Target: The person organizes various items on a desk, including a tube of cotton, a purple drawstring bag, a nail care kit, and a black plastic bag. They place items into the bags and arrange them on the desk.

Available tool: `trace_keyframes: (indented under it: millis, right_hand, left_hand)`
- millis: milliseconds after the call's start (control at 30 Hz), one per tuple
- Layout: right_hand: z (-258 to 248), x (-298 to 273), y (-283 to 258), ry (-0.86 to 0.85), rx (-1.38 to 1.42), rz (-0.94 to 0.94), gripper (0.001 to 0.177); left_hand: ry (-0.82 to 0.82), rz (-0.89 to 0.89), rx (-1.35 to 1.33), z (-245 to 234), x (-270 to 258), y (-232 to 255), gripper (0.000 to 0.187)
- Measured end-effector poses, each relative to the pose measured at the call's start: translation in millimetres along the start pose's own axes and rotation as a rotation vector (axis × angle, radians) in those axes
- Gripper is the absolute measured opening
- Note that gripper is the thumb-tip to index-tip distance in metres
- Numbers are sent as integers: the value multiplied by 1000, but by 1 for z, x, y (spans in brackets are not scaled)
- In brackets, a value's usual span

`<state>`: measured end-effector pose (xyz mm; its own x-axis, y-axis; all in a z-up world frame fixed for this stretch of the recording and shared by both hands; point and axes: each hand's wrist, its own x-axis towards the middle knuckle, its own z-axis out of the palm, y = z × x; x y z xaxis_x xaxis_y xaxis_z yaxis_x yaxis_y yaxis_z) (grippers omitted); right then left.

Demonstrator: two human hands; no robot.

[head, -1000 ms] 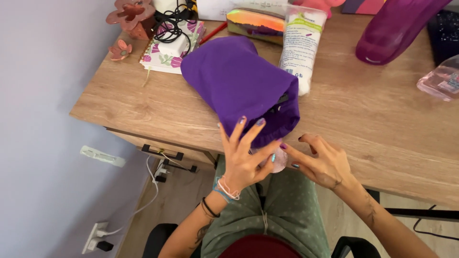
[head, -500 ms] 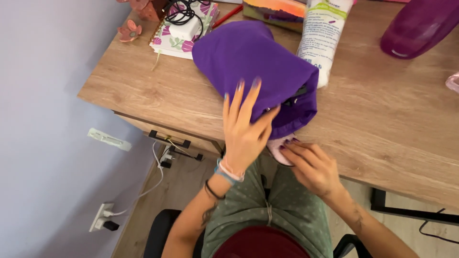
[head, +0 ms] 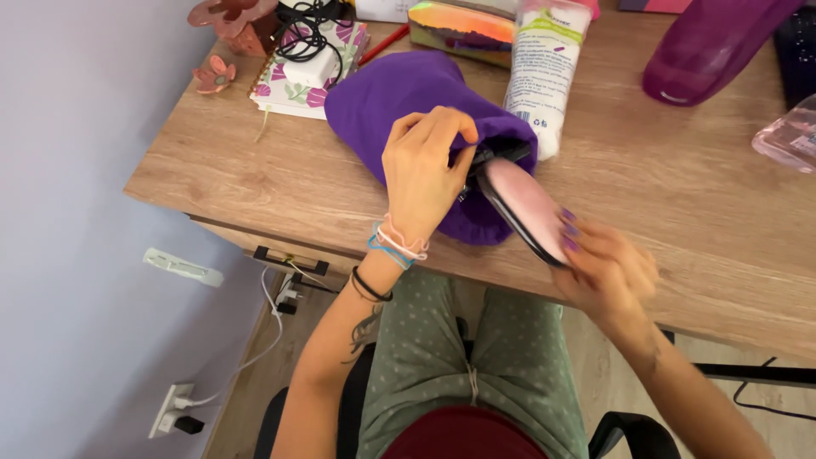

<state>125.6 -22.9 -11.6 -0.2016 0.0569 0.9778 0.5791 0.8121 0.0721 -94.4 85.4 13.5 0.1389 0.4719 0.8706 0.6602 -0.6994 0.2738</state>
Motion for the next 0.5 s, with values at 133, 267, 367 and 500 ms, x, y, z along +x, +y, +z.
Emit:
trace_keyframes:
  millis: [133, 267, 367, 500]
  right_hand:
    - [36, -3, 23, 8, -15, -61, 14]
    - [50, 10, 30, 48, -47, -231, 22]
    - [44, 29, 19, -41, -88, -305, 22]
    - [61, 5, 46, -191, -264, -229, 20]
  left_hand:
    - [-13, -36, -13, -13, 13, 14, 41]
    - [-142, -53, -38, -22, 18, 18, 51]
    - [-204, -64, -79, -26, 21, 14, 42]
    - [-321, -33, 1, -23, 16, 7, 44]
